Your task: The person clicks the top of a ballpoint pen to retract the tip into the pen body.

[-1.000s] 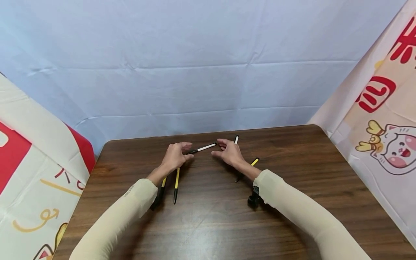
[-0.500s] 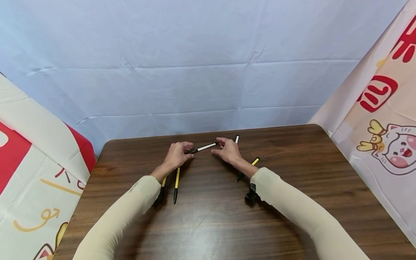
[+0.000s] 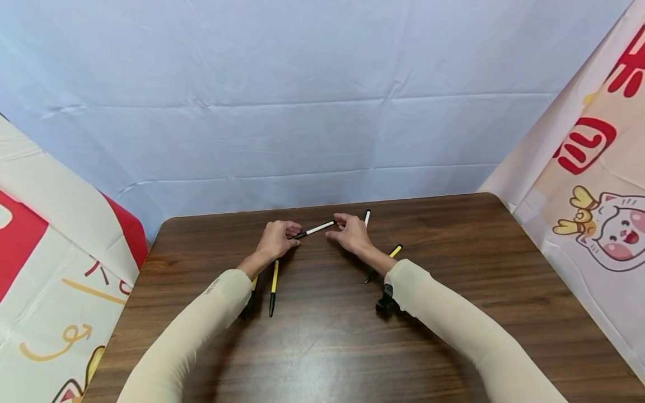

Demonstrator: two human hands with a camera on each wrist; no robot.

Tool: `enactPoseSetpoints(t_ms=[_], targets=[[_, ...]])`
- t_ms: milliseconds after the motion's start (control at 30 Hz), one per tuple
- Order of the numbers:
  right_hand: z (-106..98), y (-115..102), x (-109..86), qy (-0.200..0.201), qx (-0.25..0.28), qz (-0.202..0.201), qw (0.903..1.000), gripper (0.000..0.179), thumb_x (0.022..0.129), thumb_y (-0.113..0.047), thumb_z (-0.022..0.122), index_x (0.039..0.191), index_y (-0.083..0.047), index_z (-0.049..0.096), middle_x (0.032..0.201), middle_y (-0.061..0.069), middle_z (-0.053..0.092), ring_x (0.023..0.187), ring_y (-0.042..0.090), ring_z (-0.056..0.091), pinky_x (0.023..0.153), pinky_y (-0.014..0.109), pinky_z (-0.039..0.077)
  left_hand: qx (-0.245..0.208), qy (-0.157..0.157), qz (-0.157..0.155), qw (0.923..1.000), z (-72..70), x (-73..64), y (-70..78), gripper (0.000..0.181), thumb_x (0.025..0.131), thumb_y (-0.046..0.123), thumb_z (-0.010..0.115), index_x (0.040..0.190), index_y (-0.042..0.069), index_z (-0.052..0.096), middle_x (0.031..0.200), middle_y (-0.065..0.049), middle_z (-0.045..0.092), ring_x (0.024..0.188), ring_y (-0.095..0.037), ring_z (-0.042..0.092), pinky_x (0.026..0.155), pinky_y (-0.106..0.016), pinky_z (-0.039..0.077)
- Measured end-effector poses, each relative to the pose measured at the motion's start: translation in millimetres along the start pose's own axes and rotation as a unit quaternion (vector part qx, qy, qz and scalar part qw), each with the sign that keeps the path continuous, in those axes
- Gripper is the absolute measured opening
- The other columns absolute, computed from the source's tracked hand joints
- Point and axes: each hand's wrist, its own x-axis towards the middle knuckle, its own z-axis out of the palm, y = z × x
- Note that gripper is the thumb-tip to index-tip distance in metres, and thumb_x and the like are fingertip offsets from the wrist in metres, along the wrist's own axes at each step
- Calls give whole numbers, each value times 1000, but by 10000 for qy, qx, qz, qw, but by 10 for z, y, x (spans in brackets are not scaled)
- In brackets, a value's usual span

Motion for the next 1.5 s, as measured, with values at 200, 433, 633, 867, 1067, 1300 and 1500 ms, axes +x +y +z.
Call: enactPoseSetpoints(t_ms=[200,433,633,867,1067,1300,1500], targets=[[26,-4,20,22,181,79,9998,62,93,-11,83,147,3,58,143,23,64,132,36,63,108,42,55,198,119,50,9997,7,-3,-3,29,92,-3,80,120,2,78,113,-13,79,104,-26,76,93,-39,62],[71,-7,30,120,506,187,9985,62,90,-7,85,145,3,60,145,22,62,134,35,62,107,39,55,260,217,80,9994,8,-8,15,24,93,-4,78,115,4,80,108,-11,80,99,-24,77,89,-37,63],[85,-3,28,316,1011,229,9941,62,87,2,85,144,5,60,148,23,61,135,36,61,106,39,56,98,129,50,9999,5,-31,60,22,94,-5,76,114,4,81,106,-11,80,98,-24,77,88,-38,63],[94,-25,57,771,1322,-14,9882,54,85,9,83,136,10,65,137,26,67,127,38,67,102,36,58,-103,25,29,9999,-19,-61,124,22,94,-3,77,114,4,81,104,-11,81,95,-23,78,86,-36,64],[89,-49,93,1168,1728,-247,9777,49,82,13,84,129,13,68,130,29,69,120,40,70,100,38,59,-566,-72,-76,9983,-56,-88,185,22,92,0,81,114,5,82,101,-10,82,92,-21,79,79,-31,64],[77,-63,110,1243,2159,-423,9675,48,84,13,83,129,15,67,131,32,67,120,42,70,99,35,59,-1499,-298,-541,9868,-42,-157,256,25,92,0,81,117,6,82,103,-9,82,93,-19,79,78,-33,65],[69,-73,110,1102,2362,-405,9646,49,85,12,81,131,15,65,133,33,66,123,42,68,98,30,59,-2527,-522,-839,9625,18,-207,280,29,92,-5,79,120,0,78,110,-15,80,98,-20,78,83,-30,64]])
